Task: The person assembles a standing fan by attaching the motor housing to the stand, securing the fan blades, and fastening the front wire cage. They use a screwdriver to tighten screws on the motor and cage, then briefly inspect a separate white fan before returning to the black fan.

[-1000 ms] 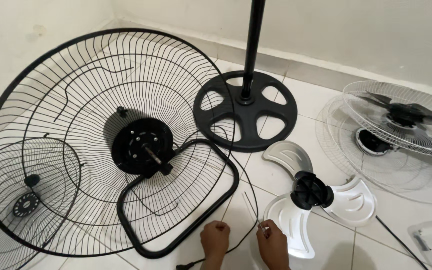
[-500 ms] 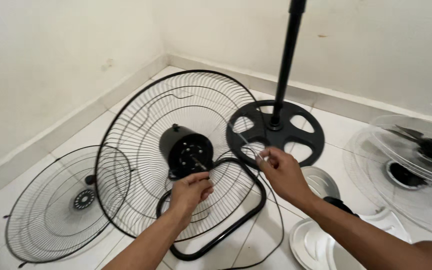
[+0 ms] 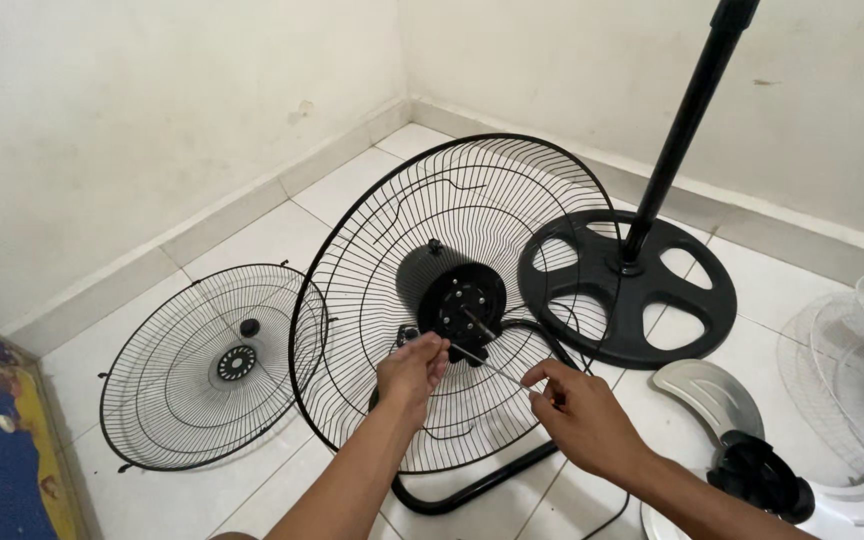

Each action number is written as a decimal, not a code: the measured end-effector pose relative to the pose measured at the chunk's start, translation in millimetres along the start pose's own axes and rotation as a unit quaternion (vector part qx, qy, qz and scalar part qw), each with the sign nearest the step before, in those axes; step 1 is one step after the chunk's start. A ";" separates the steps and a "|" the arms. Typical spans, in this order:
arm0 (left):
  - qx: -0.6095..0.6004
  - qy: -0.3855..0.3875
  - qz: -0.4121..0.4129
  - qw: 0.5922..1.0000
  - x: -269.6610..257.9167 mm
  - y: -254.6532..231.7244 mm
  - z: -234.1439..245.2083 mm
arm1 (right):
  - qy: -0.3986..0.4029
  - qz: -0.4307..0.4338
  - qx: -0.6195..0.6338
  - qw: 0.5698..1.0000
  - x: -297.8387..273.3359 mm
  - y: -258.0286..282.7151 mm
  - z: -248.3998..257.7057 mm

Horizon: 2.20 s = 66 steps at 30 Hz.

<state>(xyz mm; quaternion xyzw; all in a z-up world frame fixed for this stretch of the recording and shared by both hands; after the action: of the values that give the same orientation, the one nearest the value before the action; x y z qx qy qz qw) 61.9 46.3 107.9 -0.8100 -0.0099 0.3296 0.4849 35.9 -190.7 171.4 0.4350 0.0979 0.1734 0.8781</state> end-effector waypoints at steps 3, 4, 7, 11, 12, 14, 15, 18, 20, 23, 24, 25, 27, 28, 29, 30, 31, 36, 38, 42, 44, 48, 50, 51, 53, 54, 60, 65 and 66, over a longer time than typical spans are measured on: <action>-0.022 -0.025 0.018 0.999 11.1 8.0 -3.3 | -0.001 -0.007 -0.002 1.000 5.9 -2.0 -4.9; -0.029 -0.024 0.019 0.999 14.3 8.7 -3.4 | -0.001 -0.005 -0.006 1.000 8.8 -1.8 -7.7; -0.047 -0.010 0.020 0.999 19.6 11.7 -3.3 | -0.003 0.001 -0.012 1.000 9.6 -1.9 -16.1; -0.059 -0.003 0.019 0.998 21.7 13.2 -6.4 | -0.009 0.011 -0.015 1.000 13.9 0.9 -18.5; -0.060 -0.009 0.025 0.998 21.9 12.7 -6.5 | -0.009 0.013 -0.019 1.000 14.6 2.1 -18.7; -0.061 -0.019 0.038 0.997 21.9 12.2 -5.7 | -0.013 0.021 -0.033 0.999 14.4 4.3 -18.6; -0.060 -0.021 0.037 0.997 21.9 12.1 -4.9 | -0.014 0.025 -0.040 0.999 14.1 5.5 -18.7; -0.062 -0.024 0.034 0.997 23.0 12.7 -4.4 | -0.019 0.035 -0.052 0.998 14.0 7.8 -17.6; -0.069 -0.025 0.032 0.997 24.5 13.4 -4.3 | -0.014 0.029 -0.061 0.998 14.3 8.2 -17.3; -0.066 -0.027 0.034 0.997 26.1 13.7 -3.3 | -0.011 0.023 -0.064 0.998 14.2 7.6 -17.6; -0.067 -0.027 0.035 0.997 26.2 13.8 -2.7 | -0.010 0.021 -0.063 0.998 13.6 7.0 -17.7; -0.067 -0.026 0.037 0.997 26.1 14.1 -2.3 | -0.016 0.029 -0.052 0.998 12.9 6.4 -17.9; -0.069 -0.020 0.036 0.997 25.5 14.4 -2.4 | -0.028 0.046 -0.029 0.998 12.5 4.6 -18.0; -0.069 -0.014 0.033 0.997 24.5 14.2 -2.2 | -0.018 0.030 -0.017 0.999 13.0 3.8 -18.4; -0.070 -0.009 0.031 0.997 23.3 13.7 -2.2 | -0.008 0.014 -0.005 1.000 13.8 3.3 -18.7; -0.069 -0.010 0.031 0.997 21.9 13.5 -2.3 | 0.002 -0.003 0.007 1.000 13.9 2.6 -18.9; -0.068 -0.011 0.031 0.997 20.3 13.2 -2.5 | 0.003 0.000 0.006 1.000 13.7 2.4 -18.8; -0.049 -0.006 0.039 0.998 12.6 9.3 -3.6 | 0.000 0.010 -0.018 1.000 11.3 2.6 -18.2; -0.066 0.004 0.047 0.997 10.5 8.3 -4.7 | -0.003 0.012 -0.023 1.000 10.5 3.1 -18.3; -0.073 0.001 0.066 0.995 10.5 8.3 -6.1 | -0.024 0.036 -0.026 0.999 10.5 4.4 -19.7; -0.085 0.007 0.072 0.994 12.7 8.8 -6.2 | -0.031 0.051 -0.025 0.998 10.9 4.6 -20.6; -0.102 0.011 0.088 0.991 19.1 9.8 -5.9 | -0.032 0.040 -0.032 0.998 10.8 3.6 -23.1; -0.105 0.017 0.093 0.990 21.7 10.8 -5.8 | -0.038 0.049 -0.040 0.997 10.5 3.0 -25.5; -0.102 0.019 0.096 0.990 22.8 11.0 -5.9 | -0.042 0.054 -0.045 0.997 10.5 2.8 -26.9; -0.097 0.021 0.102 0.990 23.6 12.5 -6.6 | -0.048 0.068 -0.059 0.995 10.3 1.5 -28.7; -0.090 0.023 0.098 0.991 23.9 11.9 -7.2 | -0.052 0.076 -0.067 0.994 11.3 1.4 -29.3; -0.083 0.025 0.094 0.992 20.2 10.2 -10.2 | -0.067 0.076 -0.050 0.994 14.3 2.1 -32.2; -0.074 0.012 0.097 0.992 17.0 9.0 -12.7 | -0.061 0.062 -0.058 0.995 16.0 4.9 -36.1; -0.077 0.013 0.101 0.992 16.7 8.5 -13.1 | -0.065 0.073 -0.058 0.994 16.2 5.6 -37.0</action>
<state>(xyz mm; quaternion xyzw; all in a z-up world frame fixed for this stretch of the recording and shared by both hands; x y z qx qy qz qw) 79.6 37.2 96.5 -0.8462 0.0530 0.3642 0.3853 37.7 -154.2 153.3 0.3995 -0.0018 0.2133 0.8916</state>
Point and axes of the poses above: each hand's wrist, its own x-axis towards the middle knuckle, its own z-axis out of the back of the hand, y = z × x, the point moved 1 cm from there along x, towards the middle knuckle, and after that the axes turned 4 degrees about z, right-handed, at the moved point
